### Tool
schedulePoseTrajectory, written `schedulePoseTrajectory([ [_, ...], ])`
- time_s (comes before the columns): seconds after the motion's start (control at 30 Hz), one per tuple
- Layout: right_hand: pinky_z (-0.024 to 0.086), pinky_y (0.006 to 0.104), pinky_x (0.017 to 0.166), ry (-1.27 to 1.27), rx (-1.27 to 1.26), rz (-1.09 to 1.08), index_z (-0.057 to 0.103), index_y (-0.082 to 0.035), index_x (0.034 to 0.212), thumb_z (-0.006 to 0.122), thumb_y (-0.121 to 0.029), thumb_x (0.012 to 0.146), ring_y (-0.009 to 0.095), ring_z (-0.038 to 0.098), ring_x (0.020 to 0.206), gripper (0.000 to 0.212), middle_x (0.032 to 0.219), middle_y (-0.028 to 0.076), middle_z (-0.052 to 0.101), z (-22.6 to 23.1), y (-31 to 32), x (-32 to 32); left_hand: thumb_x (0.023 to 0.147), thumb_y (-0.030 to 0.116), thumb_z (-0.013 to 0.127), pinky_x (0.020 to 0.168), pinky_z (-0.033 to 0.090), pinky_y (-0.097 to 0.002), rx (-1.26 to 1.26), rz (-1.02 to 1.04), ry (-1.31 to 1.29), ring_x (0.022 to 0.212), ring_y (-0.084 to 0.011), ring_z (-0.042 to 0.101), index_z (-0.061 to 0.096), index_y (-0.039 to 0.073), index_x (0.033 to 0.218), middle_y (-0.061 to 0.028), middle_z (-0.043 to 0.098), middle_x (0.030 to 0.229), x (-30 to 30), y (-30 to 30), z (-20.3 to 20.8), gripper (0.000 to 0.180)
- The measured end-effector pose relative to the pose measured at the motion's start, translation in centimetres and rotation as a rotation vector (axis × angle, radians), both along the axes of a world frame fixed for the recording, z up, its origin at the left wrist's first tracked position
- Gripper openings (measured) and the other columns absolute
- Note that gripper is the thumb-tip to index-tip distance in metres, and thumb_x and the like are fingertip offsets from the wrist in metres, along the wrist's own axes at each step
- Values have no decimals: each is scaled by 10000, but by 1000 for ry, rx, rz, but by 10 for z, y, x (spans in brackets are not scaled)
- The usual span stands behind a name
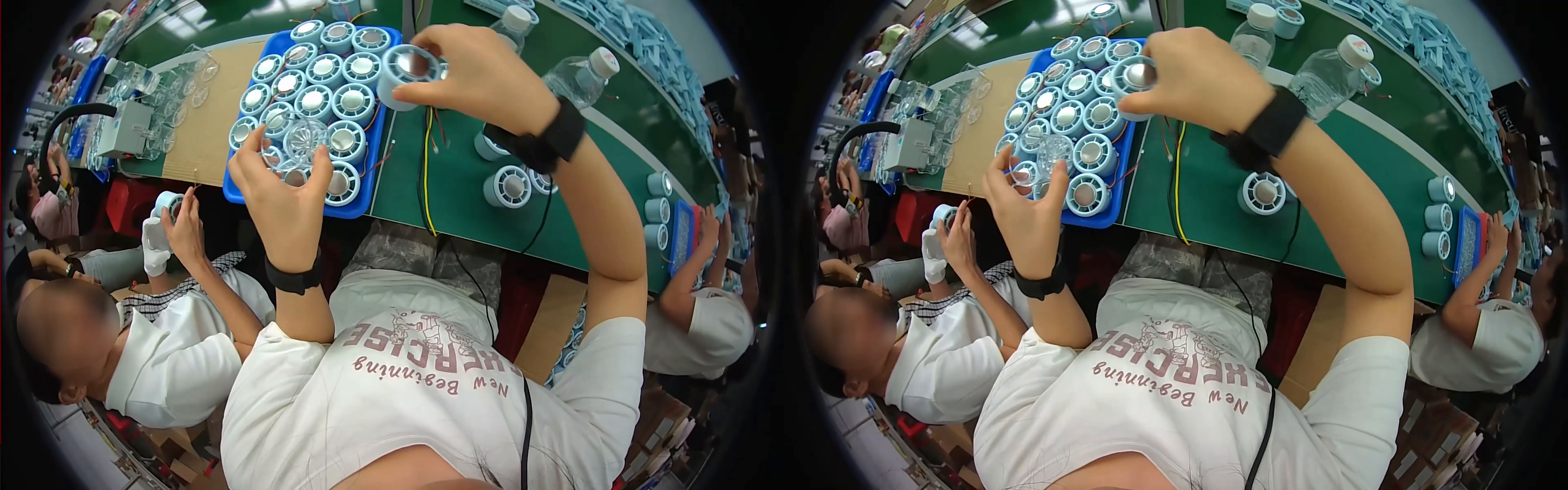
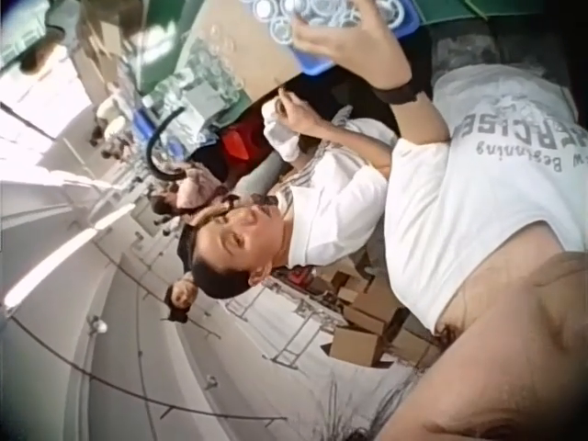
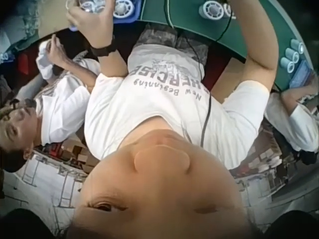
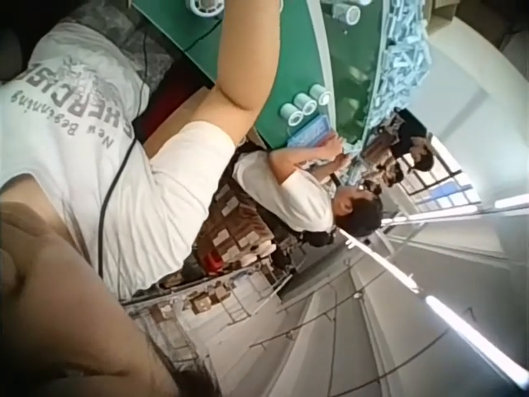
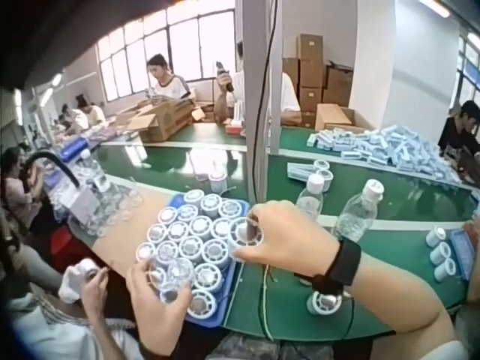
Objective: The person picks up small fans one at a time and wipes their surfaces with a cloth. After cleaning each fan, they place it into a cardboard box or onto a blue tray on the assembly line.
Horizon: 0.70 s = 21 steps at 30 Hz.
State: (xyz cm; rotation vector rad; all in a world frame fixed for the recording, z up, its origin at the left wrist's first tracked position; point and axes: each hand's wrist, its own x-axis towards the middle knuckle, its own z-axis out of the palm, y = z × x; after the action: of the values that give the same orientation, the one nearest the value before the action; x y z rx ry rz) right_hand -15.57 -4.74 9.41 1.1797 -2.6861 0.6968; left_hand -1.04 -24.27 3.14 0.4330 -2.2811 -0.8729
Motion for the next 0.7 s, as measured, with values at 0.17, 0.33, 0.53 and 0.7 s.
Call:
schedulePoseTrajectory([
  [0.17,524,377,726,141,54,17,657,37,980,780,-409,710,320,659,780,536,853,167,674,-32,-61,-53,720,204,816,799,462,-345,-69,-36,33,894,-243,512,504,-18,1231,-137,509,1077,2,-11,-4,639],
  [0.33,520,400,790,159,95,-12,644,44,1069,771,-459,718,342,646,874,627,959,203,665,-62,-83,-67,727,219,812,797,468,-350,-52,-33,-4,928,-256,527,508,-38,1232,-161,519,1092,12,-24,-4,643],
  [0.53,481,407,892,236,-42,8,568,16,1247,738,-440,785,335,586,1066,671,1135,220,615,-51,-43,-48,714,247,797,845,470,-373,-4,211,-32,1011,-302,546,509,-67,1225,-190,531,1103,-11,-71,3,664],
  [0.7,458,253,762,-59,-170,-53,629,-10,1182,653,-251,898,166,602,884,373,1039,99,667,36,27,44,635,348,804,920,470,-435,-452,377,-139,1042,-421,561,579,-71,1123,-285,597,1091,-87,-196,-35,682],
])
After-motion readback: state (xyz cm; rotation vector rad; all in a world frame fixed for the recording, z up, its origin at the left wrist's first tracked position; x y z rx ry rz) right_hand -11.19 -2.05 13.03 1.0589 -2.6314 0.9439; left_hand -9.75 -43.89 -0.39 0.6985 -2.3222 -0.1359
